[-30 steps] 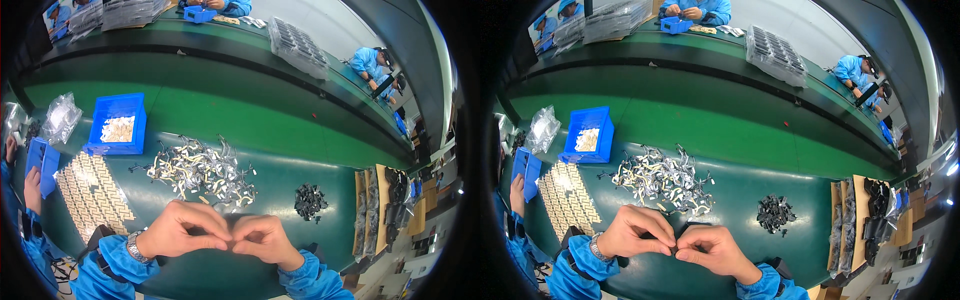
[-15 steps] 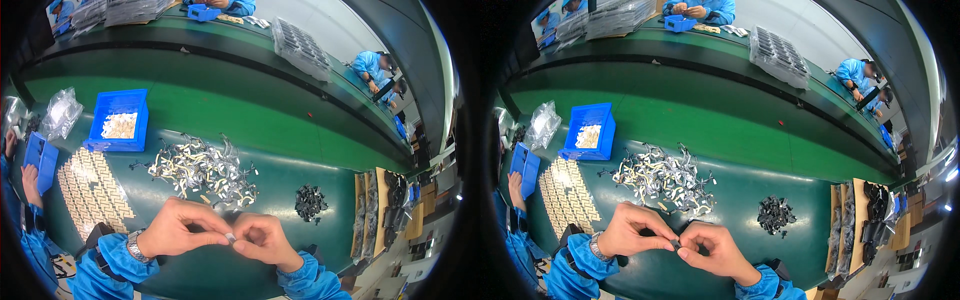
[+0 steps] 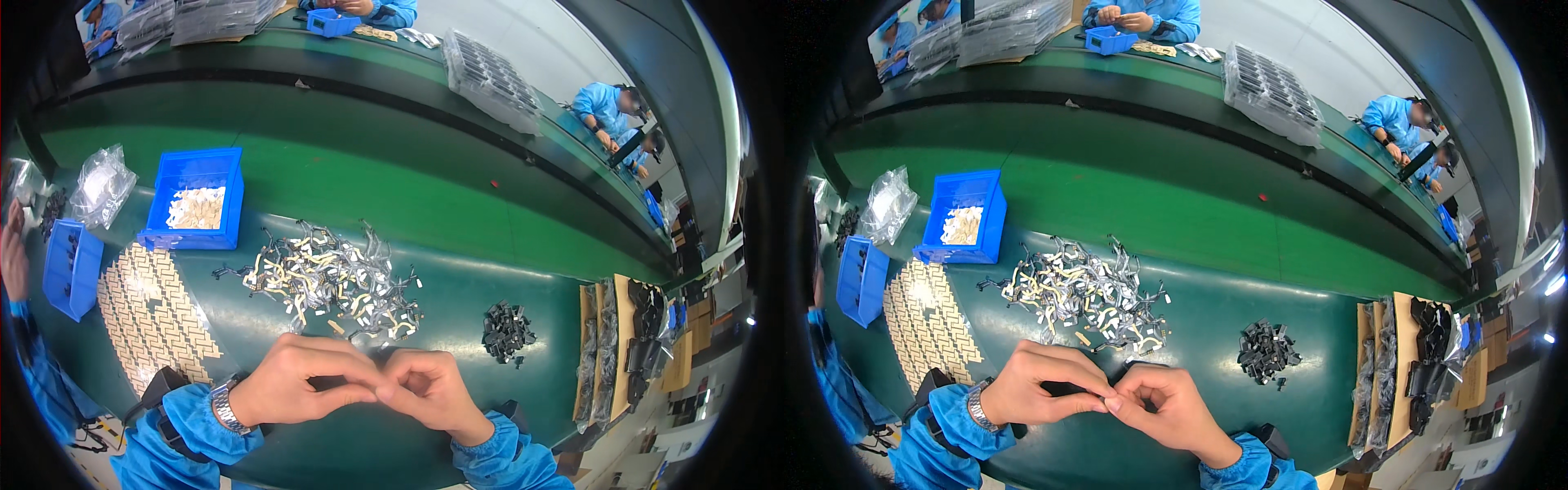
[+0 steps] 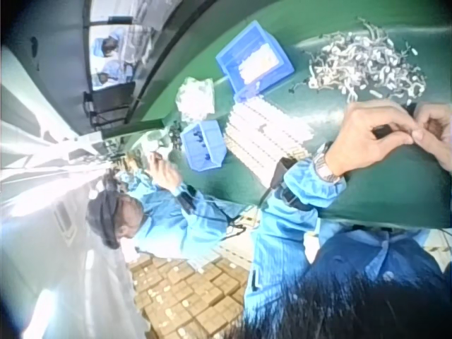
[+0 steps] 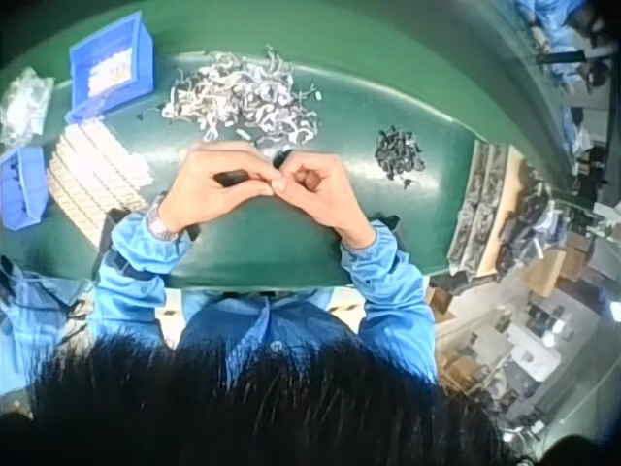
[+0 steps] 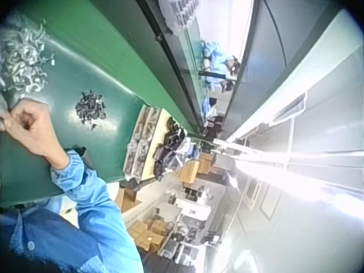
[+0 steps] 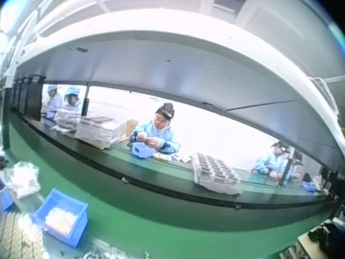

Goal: Sorting and assembling small metal components at a factory workbench in a manufacturing environment.

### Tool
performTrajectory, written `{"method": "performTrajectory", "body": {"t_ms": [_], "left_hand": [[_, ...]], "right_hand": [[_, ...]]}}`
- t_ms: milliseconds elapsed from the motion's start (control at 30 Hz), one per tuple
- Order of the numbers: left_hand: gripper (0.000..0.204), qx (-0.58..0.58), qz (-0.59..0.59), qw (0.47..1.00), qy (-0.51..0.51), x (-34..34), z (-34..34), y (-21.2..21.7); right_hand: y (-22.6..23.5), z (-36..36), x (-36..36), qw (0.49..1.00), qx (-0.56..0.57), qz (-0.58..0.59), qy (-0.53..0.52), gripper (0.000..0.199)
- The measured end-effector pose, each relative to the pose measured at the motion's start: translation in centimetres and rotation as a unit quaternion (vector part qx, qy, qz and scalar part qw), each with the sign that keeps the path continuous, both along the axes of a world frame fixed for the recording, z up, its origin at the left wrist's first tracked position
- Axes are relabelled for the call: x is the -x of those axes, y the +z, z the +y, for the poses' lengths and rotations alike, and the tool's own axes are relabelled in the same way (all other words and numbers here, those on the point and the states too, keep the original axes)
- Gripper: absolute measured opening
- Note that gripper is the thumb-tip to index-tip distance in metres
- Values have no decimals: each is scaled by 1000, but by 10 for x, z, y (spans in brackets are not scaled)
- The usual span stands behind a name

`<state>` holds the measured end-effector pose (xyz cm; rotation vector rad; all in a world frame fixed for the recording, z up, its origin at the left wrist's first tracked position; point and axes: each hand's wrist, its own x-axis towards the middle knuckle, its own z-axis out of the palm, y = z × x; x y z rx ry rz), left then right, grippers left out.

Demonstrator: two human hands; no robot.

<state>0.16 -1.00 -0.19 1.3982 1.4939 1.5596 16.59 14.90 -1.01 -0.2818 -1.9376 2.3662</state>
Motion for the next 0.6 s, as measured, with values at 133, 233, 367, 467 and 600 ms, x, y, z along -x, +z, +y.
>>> {"method": "performTrajectory", "body": {"t_ms": [133,233,367,467,600], "left_hand": [[18,13,-10,1000,14,0,-2,6],[17,29,-16,999,19,1,-2,5],[14,59,-80,995,32,0,-2,6],[12,73,-101,991,39,1,-1,6],[11,69,-106,991,48,2,-2,3]], "right_hand": [[8,-1,0,1000,18,-3,-14,13],[7,3,-2,1000,6,-23,-6,16],[4,3,-2,999,10,0,-31,17],[7,-2,0,997,32,10,-64,16],[6,-1,0,995,64,50,-62,20]]}}
